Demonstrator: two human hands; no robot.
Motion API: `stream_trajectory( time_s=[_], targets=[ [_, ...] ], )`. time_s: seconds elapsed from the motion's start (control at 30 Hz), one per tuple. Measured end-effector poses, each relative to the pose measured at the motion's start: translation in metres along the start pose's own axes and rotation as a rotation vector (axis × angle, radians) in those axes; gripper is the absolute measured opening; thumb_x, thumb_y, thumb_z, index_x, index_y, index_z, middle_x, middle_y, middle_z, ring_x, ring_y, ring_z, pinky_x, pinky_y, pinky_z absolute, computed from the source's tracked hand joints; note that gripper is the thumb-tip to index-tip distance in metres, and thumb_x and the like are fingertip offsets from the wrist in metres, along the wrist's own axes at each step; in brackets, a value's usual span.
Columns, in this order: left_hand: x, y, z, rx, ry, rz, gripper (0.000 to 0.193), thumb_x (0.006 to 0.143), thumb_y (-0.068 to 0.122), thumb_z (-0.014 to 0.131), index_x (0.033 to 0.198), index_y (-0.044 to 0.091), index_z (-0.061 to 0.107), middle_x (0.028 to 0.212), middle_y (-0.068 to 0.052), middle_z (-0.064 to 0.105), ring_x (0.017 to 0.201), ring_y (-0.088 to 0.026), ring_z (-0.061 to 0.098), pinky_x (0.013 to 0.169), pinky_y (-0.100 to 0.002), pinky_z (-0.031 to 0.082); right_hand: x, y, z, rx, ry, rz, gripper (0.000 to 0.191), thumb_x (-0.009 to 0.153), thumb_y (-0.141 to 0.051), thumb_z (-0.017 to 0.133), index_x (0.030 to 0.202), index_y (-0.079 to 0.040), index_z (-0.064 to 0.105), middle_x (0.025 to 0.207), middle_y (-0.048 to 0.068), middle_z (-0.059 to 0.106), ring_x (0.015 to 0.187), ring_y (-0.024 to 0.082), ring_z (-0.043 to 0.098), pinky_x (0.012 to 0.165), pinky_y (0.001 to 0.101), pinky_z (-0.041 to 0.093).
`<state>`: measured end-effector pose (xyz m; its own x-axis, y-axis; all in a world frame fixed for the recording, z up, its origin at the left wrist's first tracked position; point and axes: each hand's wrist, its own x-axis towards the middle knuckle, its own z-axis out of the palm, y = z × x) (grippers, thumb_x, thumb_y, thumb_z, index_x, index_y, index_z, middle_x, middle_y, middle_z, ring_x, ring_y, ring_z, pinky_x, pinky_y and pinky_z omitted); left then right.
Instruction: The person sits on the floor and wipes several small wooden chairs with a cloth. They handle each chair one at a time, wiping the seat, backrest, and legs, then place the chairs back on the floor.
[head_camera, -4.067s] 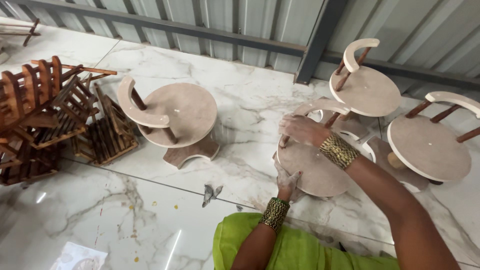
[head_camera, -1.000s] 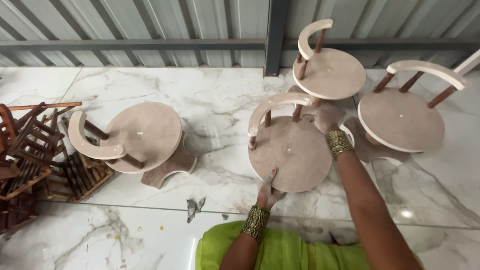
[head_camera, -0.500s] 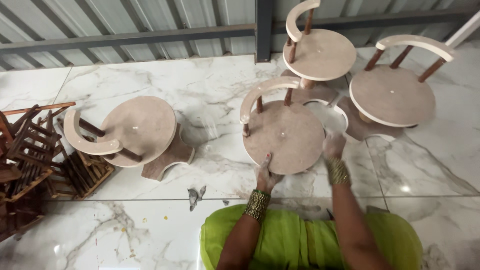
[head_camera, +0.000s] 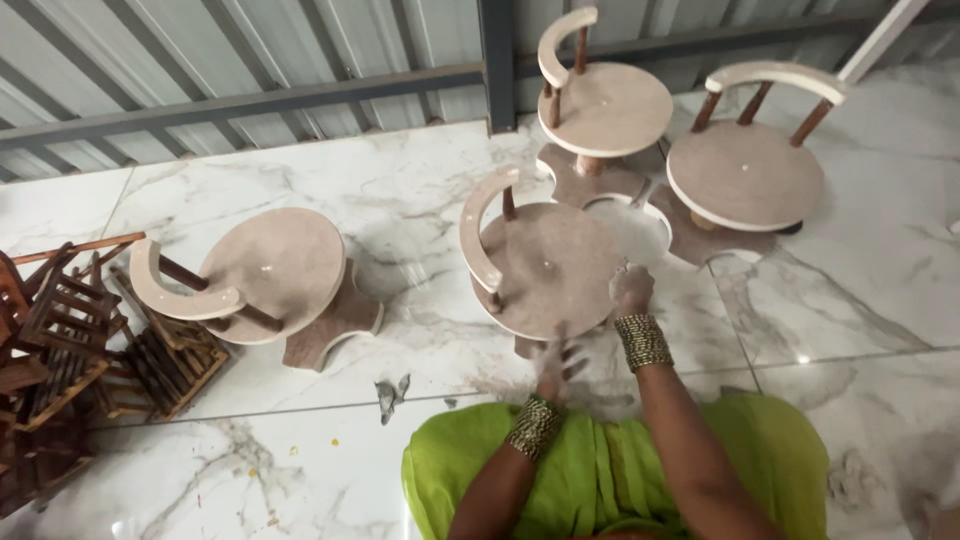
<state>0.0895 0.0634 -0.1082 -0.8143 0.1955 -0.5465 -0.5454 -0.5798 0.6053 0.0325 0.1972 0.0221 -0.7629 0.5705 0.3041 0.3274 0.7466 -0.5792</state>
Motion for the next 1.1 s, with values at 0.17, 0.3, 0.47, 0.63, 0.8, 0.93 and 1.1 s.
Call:
stream_trajectory(
  time_s=[0.17,0.3,0.47,0.63,0.8,0.93,1.1],
  targets=[
    [0.014,0.056,-0.015,0.173,0.335,0.578,0.094,0.077,0.035,0.079,0.151,0.003,0.030,0.147,-0.021,0.048,0.133,-0.035,0.051,0.108,-0.049,0.044,0.051,-0.018,-0.005,0.082,-0.057,-0.032,0.032,0.091,-0.027,0.071,0.097,0.004,0.076,0.091,0.029,0.071,0.088,0.043,0.072,0.081,0.0492,0.056],
    [0.026,0.071,-0.011,0.361,0.200,0.869,0.110,0.066,0.031,0.088,0.151,-0.004,0.026,0.149,-0.025,0.045,0.138,-0.037,0.045,0.116,-0.048,0.040,0.072,-0.018,-0.004,0.152,-0.083,-0.107,0.030,0.087,-0.028,0.075,0.096,0.000,0.077,0.087,0.028,0.069,0.083,0.042,0.071,0.077,0.0487,0.055],
    [0.029,0.056,-0.013,1.229,0.335,1.123,0.090,0.072,0.036,0.091,0.136,-0.005,0.044,0.154,-0.037,0.031,0.153,-0.045,0.012,0.122,-0.062,0.017,0.054,0.003,0.007,0.172,0.016,-0.032,0.029,0.091,-0.029,0.076,0.095,0.000,0.078,0.084,0.027,0.069,0.079,0.042,0.070,0.075,0.0489,0.053],
    [0.030,0.076,-0.042,1.608,0.034,0.955,0.103,0.054,0.057,0.089,0.127,-0.002,0.046,0.151,-0.025,0.037,0.154,-0.037,0.017,0.119,-0.069,0.011,0.022,0.020,0.010,0.242,0.117,0.149,0.033,0.099,-0.027,0.074,0.093,0.006,0.073,0.080,0.028,0.064,0.066,0.042,0.062,0.068,0.0484,0.050],
    [0.024,0.087,-0.048,1.496,0.029,1.290,0.094,0.067,0.055,0.085,0.136,-0.002,0.054,0.156,-0.025,0.047,0.146,-0.040,0.039,0.124,-0.058,0.025,-0.023,0.028,0.009,0.290,0.299,0.102,0.028,0.097,-0.024,0.075,0.088,0.003,0.076,0.073,0.023,0.068,0.060,0.035,0.067,0.060,0.0445,0.048],
    [0.009,0.078,-0.034,1.455,0.003,1.294,0.087,0.067,0.053,0.087,0.127,-0.005,0.059,0.137,-0.026,0.060,0.131,-0.044,0.048,0.117,-0.052,0.033,-0.057,0.030,0.009,0.316,0.283,0.143,0.025,0.097,-0.016,0.073,0.089,0.007,0.072,0.069,0.022,0.065,0.059,0.036,0.059,0.062,0.0434,0.048],
    [-0.010,0.032,0.007,1.365,0.094,1.364,0.077,0.080,0.049,0.084,0.125,-0.007,0.054,0.127,-0.025,0.063,0.127,-0.040,0.058,0.117,-0.048,0.039,-0.088,0.030,0.003,0.404,0.211,0.322,0.027,0.096,-0.018,0.073,0.086,0.007,0.073,0.069,0.021,0.069,0.058,0.032,0.063,0.061,0.0441,0.047]
  ],
)
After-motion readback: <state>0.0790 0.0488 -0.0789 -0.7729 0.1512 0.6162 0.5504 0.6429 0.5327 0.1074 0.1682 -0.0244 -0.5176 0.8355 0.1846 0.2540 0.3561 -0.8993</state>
